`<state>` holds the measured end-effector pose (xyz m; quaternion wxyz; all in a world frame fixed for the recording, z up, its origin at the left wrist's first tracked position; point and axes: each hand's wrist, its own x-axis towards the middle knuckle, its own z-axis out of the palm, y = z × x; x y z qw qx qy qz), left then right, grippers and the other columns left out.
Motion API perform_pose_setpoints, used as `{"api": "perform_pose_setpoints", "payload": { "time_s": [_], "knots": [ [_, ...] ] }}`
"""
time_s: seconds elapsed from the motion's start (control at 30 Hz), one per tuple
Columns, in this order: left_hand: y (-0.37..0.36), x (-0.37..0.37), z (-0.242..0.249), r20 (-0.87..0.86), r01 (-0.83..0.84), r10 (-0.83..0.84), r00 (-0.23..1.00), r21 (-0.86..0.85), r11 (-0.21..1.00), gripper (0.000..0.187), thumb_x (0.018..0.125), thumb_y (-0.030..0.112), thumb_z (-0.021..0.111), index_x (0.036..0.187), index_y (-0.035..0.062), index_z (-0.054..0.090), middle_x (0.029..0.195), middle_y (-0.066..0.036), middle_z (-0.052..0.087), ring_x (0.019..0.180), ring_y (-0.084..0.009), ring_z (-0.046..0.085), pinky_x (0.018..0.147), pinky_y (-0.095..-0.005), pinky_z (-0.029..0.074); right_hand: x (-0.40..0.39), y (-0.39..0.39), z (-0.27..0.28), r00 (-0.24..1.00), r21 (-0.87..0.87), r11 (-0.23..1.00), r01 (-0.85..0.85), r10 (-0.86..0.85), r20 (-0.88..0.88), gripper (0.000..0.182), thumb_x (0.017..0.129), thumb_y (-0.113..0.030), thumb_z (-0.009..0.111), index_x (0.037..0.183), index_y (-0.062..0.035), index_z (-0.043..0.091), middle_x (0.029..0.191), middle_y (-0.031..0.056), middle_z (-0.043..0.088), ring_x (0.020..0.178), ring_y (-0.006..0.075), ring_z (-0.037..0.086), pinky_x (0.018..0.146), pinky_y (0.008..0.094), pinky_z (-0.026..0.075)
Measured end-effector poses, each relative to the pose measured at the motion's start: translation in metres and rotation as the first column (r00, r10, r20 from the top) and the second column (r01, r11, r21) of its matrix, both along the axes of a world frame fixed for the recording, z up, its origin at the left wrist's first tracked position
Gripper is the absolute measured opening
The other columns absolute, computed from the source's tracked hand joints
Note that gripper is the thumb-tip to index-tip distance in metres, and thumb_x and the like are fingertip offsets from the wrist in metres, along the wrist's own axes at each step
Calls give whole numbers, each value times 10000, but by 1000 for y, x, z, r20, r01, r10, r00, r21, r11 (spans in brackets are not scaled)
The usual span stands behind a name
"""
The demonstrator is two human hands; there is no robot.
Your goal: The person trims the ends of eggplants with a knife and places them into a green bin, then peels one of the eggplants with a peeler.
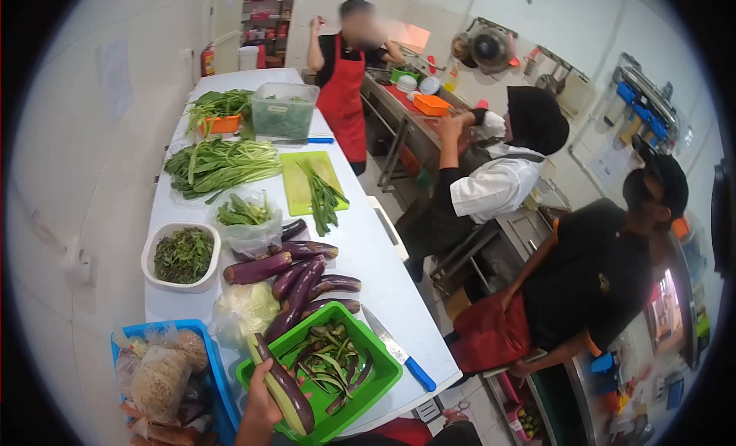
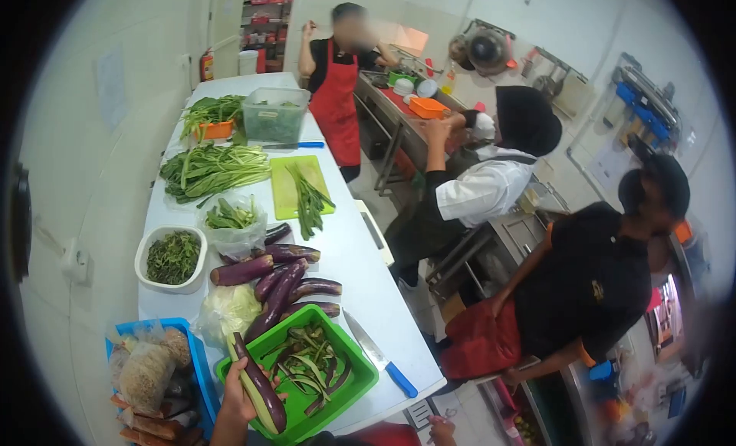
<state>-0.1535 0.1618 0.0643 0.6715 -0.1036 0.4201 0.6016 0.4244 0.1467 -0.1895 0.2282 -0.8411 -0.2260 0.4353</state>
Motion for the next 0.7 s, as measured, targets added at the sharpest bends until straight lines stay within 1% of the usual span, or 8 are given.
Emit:
{"api": "perform_pose_setpoints", "payload": {
  "time_s": [0.17, 0.27, 0.3, 0.53, 0.57, 0.63, 0.67, 0.7],
  "knots": [
    [-4, 2, -2, -23, 29, -29, 999, 3, 1000, 407, 886, 529, 650, 945, 127, 618, 863, -83, 644, 894, -323, 658, 856, -679, 520, -10, -9, 25, 977, 115, 970, 212, -213, -10, 278, 784, -211, 879, 900, -52, 682, 646, 45, 603, 479, 160, 536, 425, 340, 443],
    [0, 4, 1, 12, 9, -9, 1000, -2, 1000, 397, 889, 537, 650, 936, 143, 622, 842, -62, 642, 820, -304, 649, 861, -670, 518, 2, 15, 33, 984, 212, 973, 93, -122, 127, 312, 786, -241, 880, 939, -36, 701, 696, 45, 648, 533, 146, 574, 468, 339, 473],
    [3, 9, 7, -12, 11, -11, 1000, -13, 1000, 405, 891, 552, 654, 876, 149, 625, 736, -25, 616, 771, -262, 651, 878, -655, 522, 11, 15, 36, 979, 237, 970, 47, -92, 184, 320, 777, -232, 885, 955, -34, 707, 715, 46, 664, 547, 140, 579, 488, 337, 481],
    [-1, 10, 10, -114, 68, -66, 991, 21, 997, 388, 906, 562, 628, 912, 173, 629, 777, -12, 631, 759, -236, 644, 817, -581, 542, 22, 24, 134, 988, 319, 947, -15, -34, 150, 315, 789, -168, 855, 1025, -26, 702, 793, 38, 731, 554, 111, 564, 520, 307, 483],
    [-3, 4, 2, -98, 76, -71, 993, 56, 996, 387, 904, 562, 629, 917, 176, 629, 784, -12, 633, 764, -233, 647, 813, -576, 543, 40, 23, 97, 990, 436, 899, -43, -21, 140, 255, 810, -151, 850, 982, -48, 693, 848, 39, 767, 566, 82, 568, 494, 267, 442],
    [-3, -4, -21, -24, 72, -70, 997, 114, 991, 426, 887, 599, 643, 936, 176, 637, 796, -28, 638, 791, -268, 664, 778, -566, 552, 43, 18, 90, 993, 387, 922, 0, -44, 107, 269, 821, -147, 845, 1027, -50, 702, 872, 48, 773, 604, 94, 594, 537, 284, 478],
    [-3, 1, 9, 213, -10, -17, 977, 124, 992, 368, 1030, 359, 512, 1142, 36, 647, 852, -118, 651, 702, -295, 630, 647, -465, 570, 50, 16, 62, 994, 415, 910, -14, -31, 102, 286, 822, -149, 850, 1047, -48, 704, 879, 52, 774, 602, 103, 596, 543, 292, 486],
    [0, 12, 22, 50, -2, -3, 999, 101, 995, 397, 1024, 392, 514, 1149, 41, 649, 903, -121, 664, 762, -286, 643, 684, -469, 570, 62, 11, 22, 994, 380, 925, -13, -30, 107, 309, 814, -152, 862, 1059, -47, 705, 858, 55, 766, 594, 109, 594, 535, 301, 487]
  ]
}}
